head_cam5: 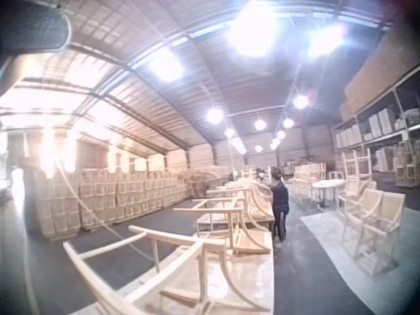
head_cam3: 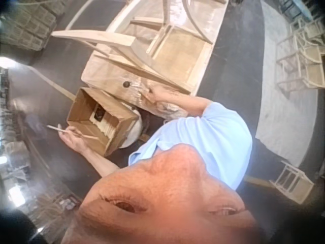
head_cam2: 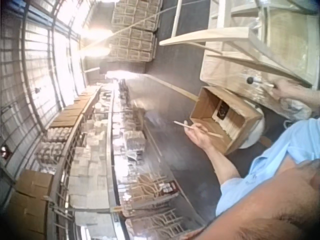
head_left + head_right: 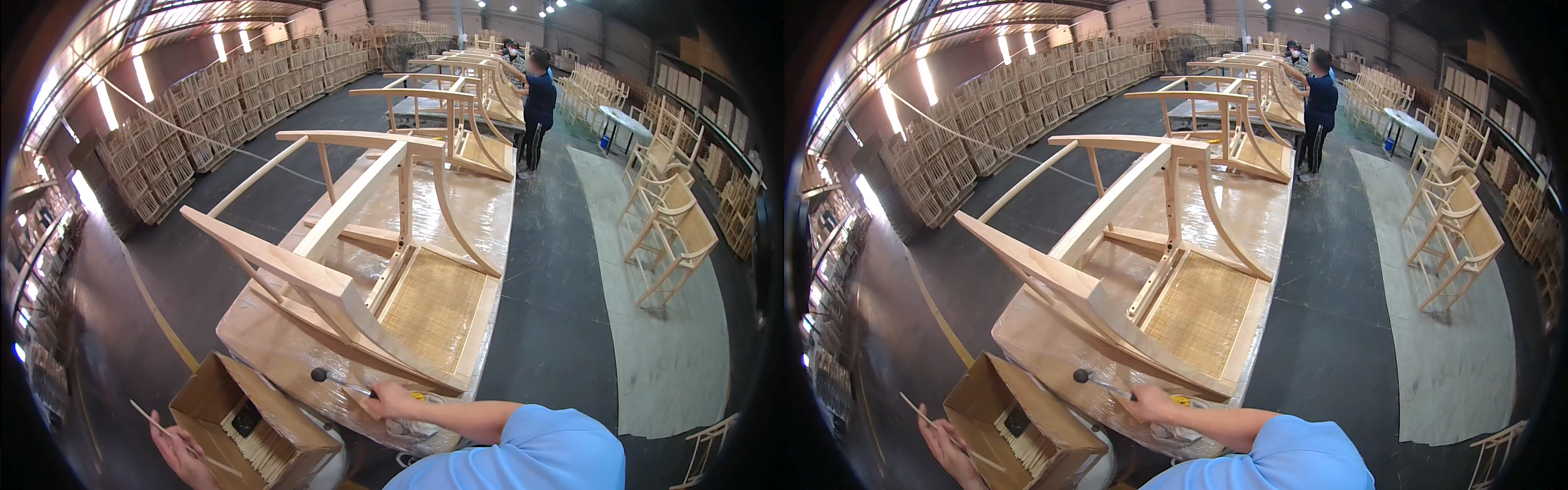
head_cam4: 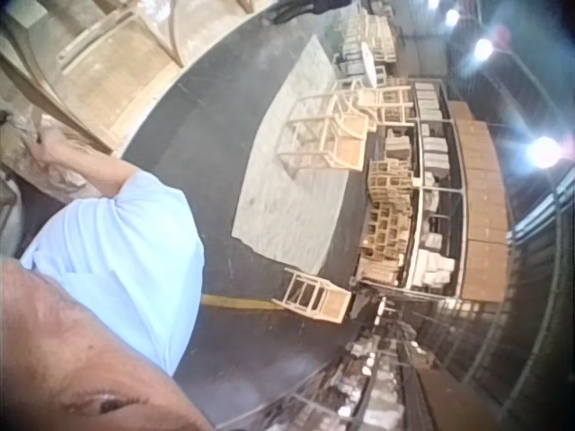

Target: The person assembles wooden chairs by inserting dowels into pre-drilled holes and tapping them with a rubber mallet. They handle multiple chair frames, aligning parts and securing joints, then move completed units aside.

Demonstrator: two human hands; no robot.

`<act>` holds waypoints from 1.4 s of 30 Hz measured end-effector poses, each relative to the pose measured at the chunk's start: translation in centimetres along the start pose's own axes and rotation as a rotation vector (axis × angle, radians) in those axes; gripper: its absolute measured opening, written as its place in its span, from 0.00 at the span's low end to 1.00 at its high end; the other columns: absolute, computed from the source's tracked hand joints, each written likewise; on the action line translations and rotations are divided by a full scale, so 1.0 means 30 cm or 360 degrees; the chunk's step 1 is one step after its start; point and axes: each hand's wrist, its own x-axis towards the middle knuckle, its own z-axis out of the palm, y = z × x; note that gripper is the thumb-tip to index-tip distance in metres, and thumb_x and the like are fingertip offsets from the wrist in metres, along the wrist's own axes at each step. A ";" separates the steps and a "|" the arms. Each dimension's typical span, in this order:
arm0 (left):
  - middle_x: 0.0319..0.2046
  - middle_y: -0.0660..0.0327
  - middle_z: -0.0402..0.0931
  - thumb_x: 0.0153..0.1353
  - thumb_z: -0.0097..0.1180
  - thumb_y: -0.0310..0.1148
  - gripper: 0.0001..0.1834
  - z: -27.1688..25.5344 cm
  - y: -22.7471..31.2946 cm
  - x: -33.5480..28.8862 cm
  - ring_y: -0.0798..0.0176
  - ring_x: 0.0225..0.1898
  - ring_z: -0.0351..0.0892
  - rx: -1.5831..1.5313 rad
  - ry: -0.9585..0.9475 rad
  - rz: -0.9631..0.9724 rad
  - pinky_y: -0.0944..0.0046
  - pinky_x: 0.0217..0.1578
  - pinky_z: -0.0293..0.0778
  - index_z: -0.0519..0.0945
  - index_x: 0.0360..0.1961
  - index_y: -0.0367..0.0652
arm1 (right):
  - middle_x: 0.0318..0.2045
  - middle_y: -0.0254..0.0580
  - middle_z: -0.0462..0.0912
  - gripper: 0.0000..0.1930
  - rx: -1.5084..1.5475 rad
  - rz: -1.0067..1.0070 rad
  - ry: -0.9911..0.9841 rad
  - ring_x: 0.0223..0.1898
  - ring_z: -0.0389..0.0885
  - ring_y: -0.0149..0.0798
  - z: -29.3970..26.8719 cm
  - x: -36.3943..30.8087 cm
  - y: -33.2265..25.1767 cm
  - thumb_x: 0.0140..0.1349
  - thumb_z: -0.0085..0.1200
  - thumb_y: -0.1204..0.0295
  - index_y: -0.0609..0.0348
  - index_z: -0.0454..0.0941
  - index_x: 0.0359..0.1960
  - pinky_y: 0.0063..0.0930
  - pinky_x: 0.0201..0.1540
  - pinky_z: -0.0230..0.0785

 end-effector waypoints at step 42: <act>0.34 0.68 0.81 0.74 0.51 0.28 0.21 1.867 -0.202 -0.728 0.76 0.30 0.68 0.0162 -0.1235 -0.1008 0.74 0.33 0.70 0.77 0.66 0.41 | 0.33 0.48 0.81 0.10 0.0225 0.0447 0.1160 0.36 0.81 0.47 -1.130 -0.258 1.399 0.63 0.61 0.69 0.63 0.83 0.42 0.40 0.40 0.72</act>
